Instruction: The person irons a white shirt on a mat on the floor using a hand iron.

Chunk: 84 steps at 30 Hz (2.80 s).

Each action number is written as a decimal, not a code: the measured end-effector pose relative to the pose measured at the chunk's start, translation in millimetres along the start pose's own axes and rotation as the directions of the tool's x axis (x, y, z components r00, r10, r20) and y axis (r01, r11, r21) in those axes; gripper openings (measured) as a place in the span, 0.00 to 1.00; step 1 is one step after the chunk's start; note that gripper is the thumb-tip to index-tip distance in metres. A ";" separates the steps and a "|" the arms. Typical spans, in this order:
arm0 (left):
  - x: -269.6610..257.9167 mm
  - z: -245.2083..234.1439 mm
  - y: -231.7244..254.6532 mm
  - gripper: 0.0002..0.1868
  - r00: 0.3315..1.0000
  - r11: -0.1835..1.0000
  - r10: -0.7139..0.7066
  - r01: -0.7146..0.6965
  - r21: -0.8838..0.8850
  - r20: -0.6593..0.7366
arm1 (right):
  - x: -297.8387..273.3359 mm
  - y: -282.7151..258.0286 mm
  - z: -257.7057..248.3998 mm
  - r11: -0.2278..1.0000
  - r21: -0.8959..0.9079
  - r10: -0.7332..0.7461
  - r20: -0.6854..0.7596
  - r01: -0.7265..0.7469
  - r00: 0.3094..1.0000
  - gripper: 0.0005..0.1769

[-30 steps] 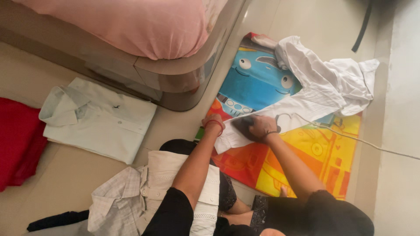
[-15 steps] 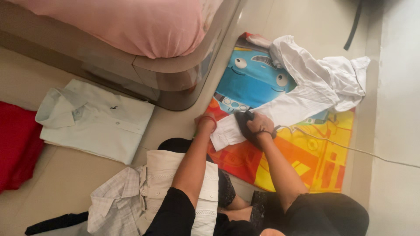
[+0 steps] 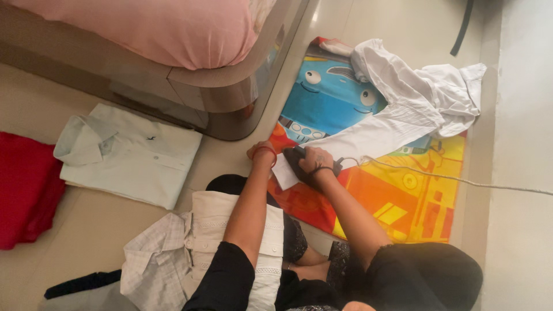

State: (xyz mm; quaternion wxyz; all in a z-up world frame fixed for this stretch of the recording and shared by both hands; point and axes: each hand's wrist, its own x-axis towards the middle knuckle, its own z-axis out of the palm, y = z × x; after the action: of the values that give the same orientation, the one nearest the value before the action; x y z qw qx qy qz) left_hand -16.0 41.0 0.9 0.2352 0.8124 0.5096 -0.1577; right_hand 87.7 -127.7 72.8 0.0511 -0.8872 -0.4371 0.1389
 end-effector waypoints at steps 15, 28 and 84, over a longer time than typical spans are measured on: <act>-27.9 -24.7 -8.3 0.14 0.984 0.875 0.095 -0.155 -0.459 -0.150 | 11.9 5.4 37.9 0.989 0.098 0.113 -0.015 -0.111 0.994 0.19; -61.3 64.1 -33.0 0.26 0.969 -0.268 0.179 0.214 -0.939 0.170 | 34.8 40.7 49.1 0.959 0.203 -0.214 0.056 0.198 0.975 0.31; -1.5 66.5 -7.2 0.19 0.920 -0.071 -0.263 -0.318 -0.945 -0.290 | 40.0 -37.0 71.4 0.927 0.367 -0.036 -0.104 0.072 0.994 0.22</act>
State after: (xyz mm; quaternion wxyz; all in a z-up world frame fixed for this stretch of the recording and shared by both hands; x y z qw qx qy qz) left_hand -24.3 6.5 -55.7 0.6496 0.3999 0.4771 0.4363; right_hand 61.9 -75.6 4.3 0.2420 -0.8549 -0.4243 0.1748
